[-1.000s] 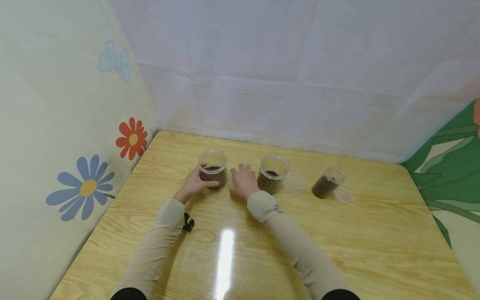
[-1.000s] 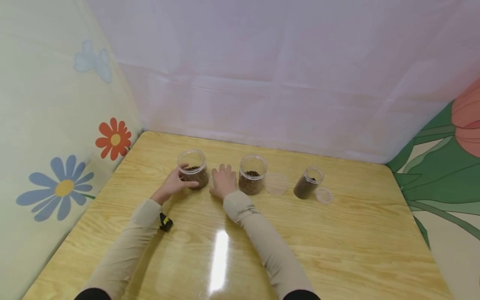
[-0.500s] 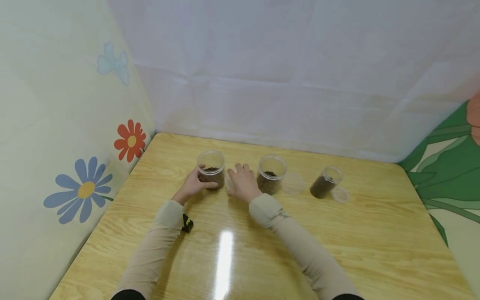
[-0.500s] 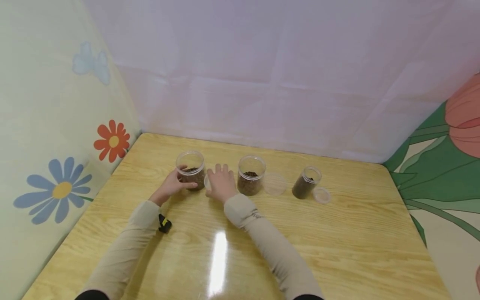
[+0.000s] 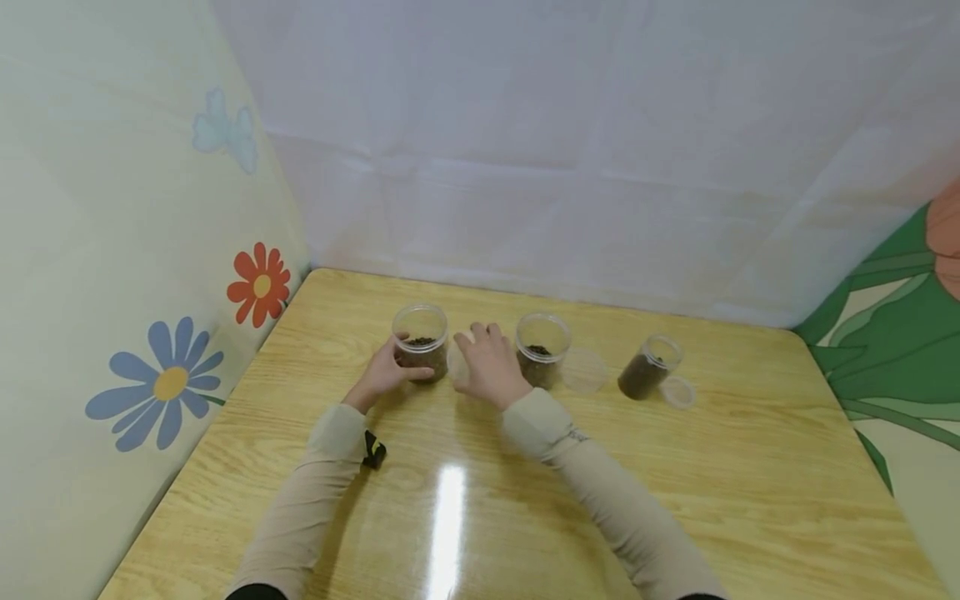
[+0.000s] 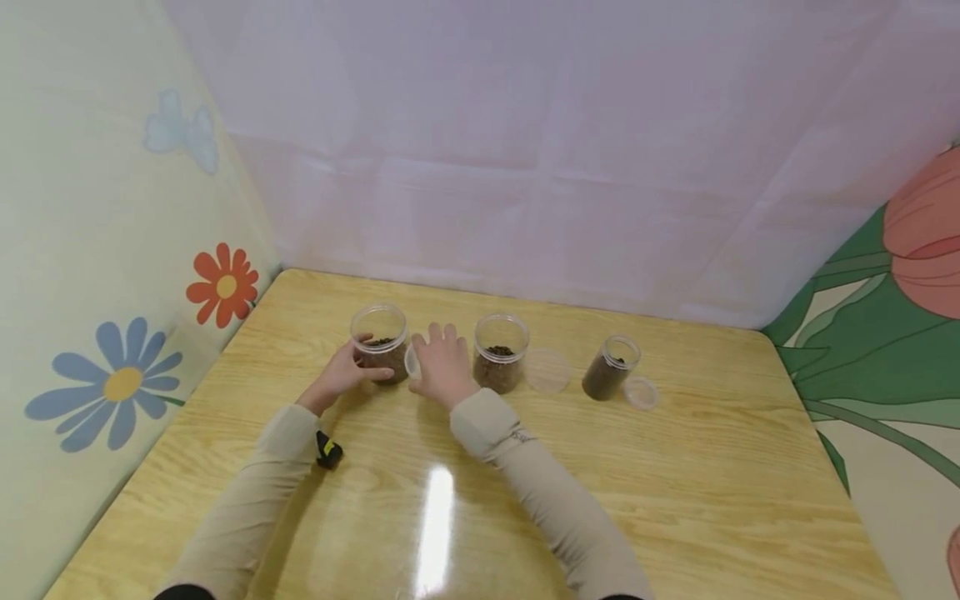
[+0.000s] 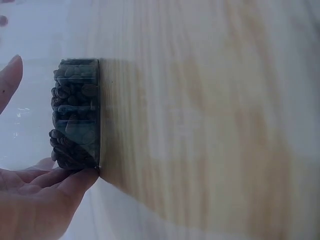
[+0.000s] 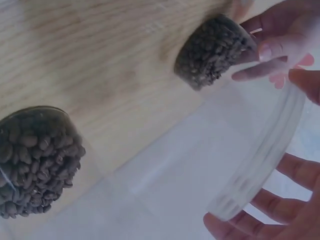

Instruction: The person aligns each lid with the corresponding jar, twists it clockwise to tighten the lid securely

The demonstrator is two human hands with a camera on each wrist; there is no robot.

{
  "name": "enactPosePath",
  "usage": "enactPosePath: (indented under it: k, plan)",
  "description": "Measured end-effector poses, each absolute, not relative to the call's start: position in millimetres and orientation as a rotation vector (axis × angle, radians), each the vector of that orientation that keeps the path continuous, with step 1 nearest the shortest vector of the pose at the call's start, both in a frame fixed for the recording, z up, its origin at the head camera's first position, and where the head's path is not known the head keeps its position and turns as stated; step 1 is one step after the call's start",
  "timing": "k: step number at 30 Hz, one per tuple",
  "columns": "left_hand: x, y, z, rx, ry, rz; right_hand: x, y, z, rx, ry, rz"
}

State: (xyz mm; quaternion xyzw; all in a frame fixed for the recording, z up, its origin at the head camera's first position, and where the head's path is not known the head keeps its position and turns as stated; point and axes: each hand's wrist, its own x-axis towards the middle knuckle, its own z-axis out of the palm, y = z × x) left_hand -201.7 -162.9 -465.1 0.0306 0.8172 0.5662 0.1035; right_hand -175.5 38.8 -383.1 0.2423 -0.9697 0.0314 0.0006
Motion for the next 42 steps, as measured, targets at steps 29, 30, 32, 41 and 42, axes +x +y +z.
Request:
enactPosePath:
  k: [29, 30, 32, 41, 42]
  plan:
    - [-201, -163, -461, 0.149, 2.473, 1.675, -183, 44, -364, 0.725, -2.999, 0.427]
    - [-201, -164, -460, 0.157, 2.494, 1.662, -183, 44, -365, 0.725, -2.994, 0.438]
    - [-201, -165, -457, 0.176, 2.538, 1.622, -183, 44, -364, 0.729, -2.979, 0.46]
    - [-199, -168, -452, 0.202, 2.606, 1.517, -181, 44, -364, 0.737, -2.955, 0.482]
    - [-199, -169, -451, 0.201, 2.605, 1.515, -180, 44, -364, 0.74, -2.952, 0.486]
